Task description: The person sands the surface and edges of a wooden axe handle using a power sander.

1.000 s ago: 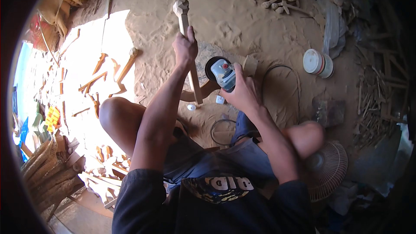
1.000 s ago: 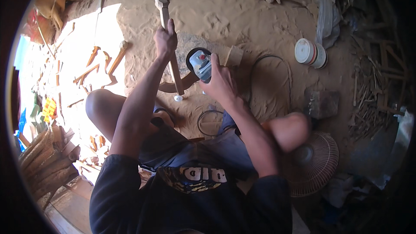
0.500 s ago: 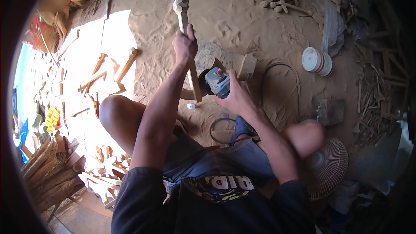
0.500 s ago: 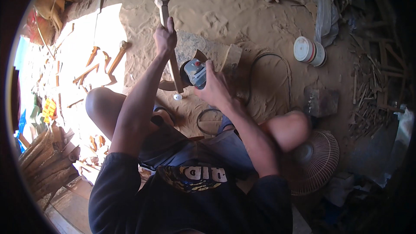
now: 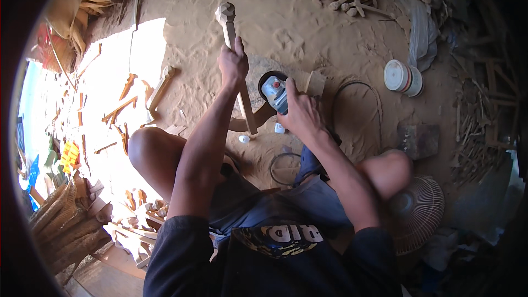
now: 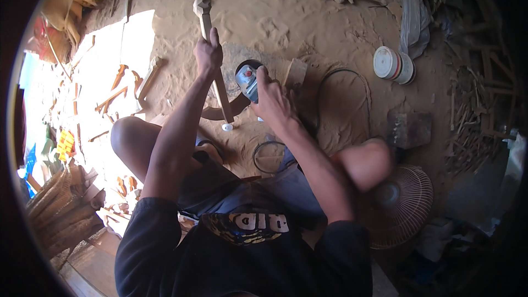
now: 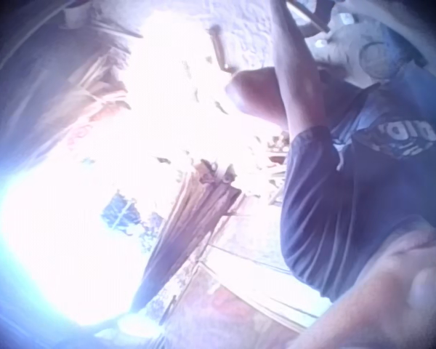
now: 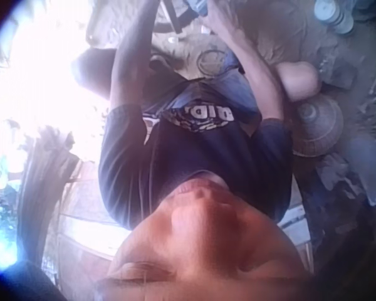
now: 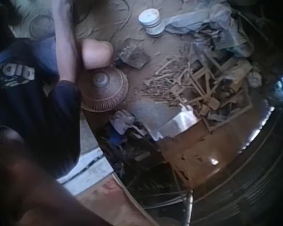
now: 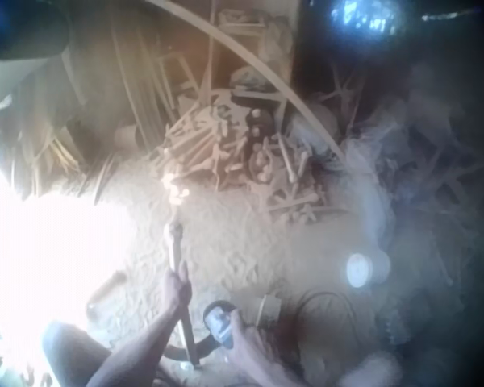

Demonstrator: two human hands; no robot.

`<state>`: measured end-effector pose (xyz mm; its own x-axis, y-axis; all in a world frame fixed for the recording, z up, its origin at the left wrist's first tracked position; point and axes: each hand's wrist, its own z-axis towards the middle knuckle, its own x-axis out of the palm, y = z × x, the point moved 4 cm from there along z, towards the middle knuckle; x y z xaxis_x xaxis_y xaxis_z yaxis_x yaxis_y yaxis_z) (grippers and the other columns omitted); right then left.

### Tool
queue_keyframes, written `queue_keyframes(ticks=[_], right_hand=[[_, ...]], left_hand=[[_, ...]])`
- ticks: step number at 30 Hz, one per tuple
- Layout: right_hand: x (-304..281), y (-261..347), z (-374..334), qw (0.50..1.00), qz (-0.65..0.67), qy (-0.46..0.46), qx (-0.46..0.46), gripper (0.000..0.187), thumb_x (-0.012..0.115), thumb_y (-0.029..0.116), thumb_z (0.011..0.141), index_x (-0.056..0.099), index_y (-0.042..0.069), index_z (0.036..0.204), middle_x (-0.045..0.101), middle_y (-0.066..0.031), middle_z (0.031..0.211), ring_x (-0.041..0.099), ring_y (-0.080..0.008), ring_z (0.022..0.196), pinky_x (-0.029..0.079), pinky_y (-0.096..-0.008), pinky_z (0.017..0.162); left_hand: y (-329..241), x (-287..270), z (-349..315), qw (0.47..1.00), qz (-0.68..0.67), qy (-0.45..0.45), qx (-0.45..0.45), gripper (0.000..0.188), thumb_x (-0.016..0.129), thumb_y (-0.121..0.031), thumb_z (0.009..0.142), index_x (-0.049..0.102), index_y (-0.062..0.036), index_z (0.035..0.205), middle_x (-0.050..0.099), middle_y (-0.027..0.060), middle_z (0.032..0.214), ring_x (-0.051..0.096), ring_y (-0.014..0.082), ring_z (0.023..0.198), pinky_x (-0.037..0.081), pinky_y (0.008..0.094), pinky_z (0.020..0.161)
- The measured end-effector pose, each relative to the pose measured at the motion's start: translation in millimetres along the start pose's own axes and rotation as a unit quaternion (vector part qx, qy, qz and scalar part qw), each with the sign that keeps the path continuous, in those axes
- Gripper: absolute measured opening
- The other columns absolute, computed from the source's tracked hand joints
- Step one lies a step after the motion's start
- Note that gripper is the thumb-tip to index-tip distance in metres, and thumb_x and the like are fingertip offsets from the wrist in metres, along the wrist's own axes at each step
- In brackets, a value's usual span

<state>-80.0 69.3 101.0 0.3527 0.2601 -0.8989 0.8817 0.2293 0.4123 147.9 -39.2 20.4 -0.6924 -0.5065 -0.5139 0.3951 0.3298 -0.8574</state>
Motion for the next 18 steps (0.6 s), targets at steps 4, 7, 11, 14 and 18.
queue_keyframes(ticks=[4, 7, 11, 14, 18], right_hand=[[2, -13, 8, 1.000, -0.001, -0.003, -0.002, 0.087, 0.082, 0.024, 0.079, 0.034, 0.005, 0.148, 0.071, -0.0307, 0.096, 0.070, -0.0508, 0.086, 0.055, -0.0585, 0.079], [-1, -33, 4, 0.998, 0.048, -0.039, 0.022, 0.089, 0.083, 0.026, 0.078, 0.034, 0.005, 0.150, 0.071, -0.0297, 0.100, 0.070, -0.0506, 0.088, 0.056, -0.0573, 0.080], [-23, -42, -5, 0.969, 0.187, -0.160, 0.039, 0.092, 0.084, 0.027, 0.077, 0.033, 0.003, 0.150, 0.070, -0.0279, 0.111, 0.070, -0.0459, 0.101, 0.056, -0.0506, 0.088], [-40, -77, -25, 0.930, 0.263, -0.231, 0.111, 0.091, 0.084, 0.029, 0.076, 0.036, -0.001, 0.147, 0.069, -0.0256, 0.117, 0.070, -0.0394, 0.108, 0.055, -0.0459, 0.092], [-61, -81, -41, 0.928, 0.274, -0.181, 0.177, 0.102, 0.082, 0.028, 0.076, 0.026, -0.007, 0.153, 0.059, -0.0318, 0.129, 0.064, -0.0406, 0.119, 0.050, -0.0452, 0.102]], left_hand=[[-1, 5, 0, 0.999, -0.022, 0.032, -0.034, 0.062, 0.058, -0.052, 0.102, 0.064, 0.0096, 0.097, 0.068, 0.0329, 0.079, 0.069, 0.0501, 0.082, 0.051, 0.0543, 0.079], [4, 5, -8, 0.991, -0.057, 0.073, -0.096, 0.054, 0.062, -0.048, 0.102, 0.061, 0.0055, 0.091, 0.066, 0.0219, 0.070, 0.071, 0.0360, 0.072, 0.055, 0.0485, 0.068], [50, -1, 18, 0.871, -0.341, 0.226, -0.271, 0.024, 0.066, -0.024, 0.099, 0.056, -0.0030, 0.102, 0.058, 0.0087, 0.077, 0.062, 0.0225, 0.068, 0.055, 0.0380, 0.066], [53, 29, -19, 0.751, -0.481, 0.283, -0.353, 0.020, 0.059, -0.022, 0.102, 0.050, -0.0043, 0.106, 0.056, 0.0109, 0.088, 0.061, 0.0256, 0.085, 0.054, 0.0423, 0.081], [87, 26, -26, 0.735, -0.489, 0.212, -0.419, 0.006, 0.047, -0.013, 0.092, 0.044, -0.0096, 0.088, 0.049, 0.0067, 0.078, 0.052, 0.0234, 0.069, 0.055, 0.0410, 0.071]])
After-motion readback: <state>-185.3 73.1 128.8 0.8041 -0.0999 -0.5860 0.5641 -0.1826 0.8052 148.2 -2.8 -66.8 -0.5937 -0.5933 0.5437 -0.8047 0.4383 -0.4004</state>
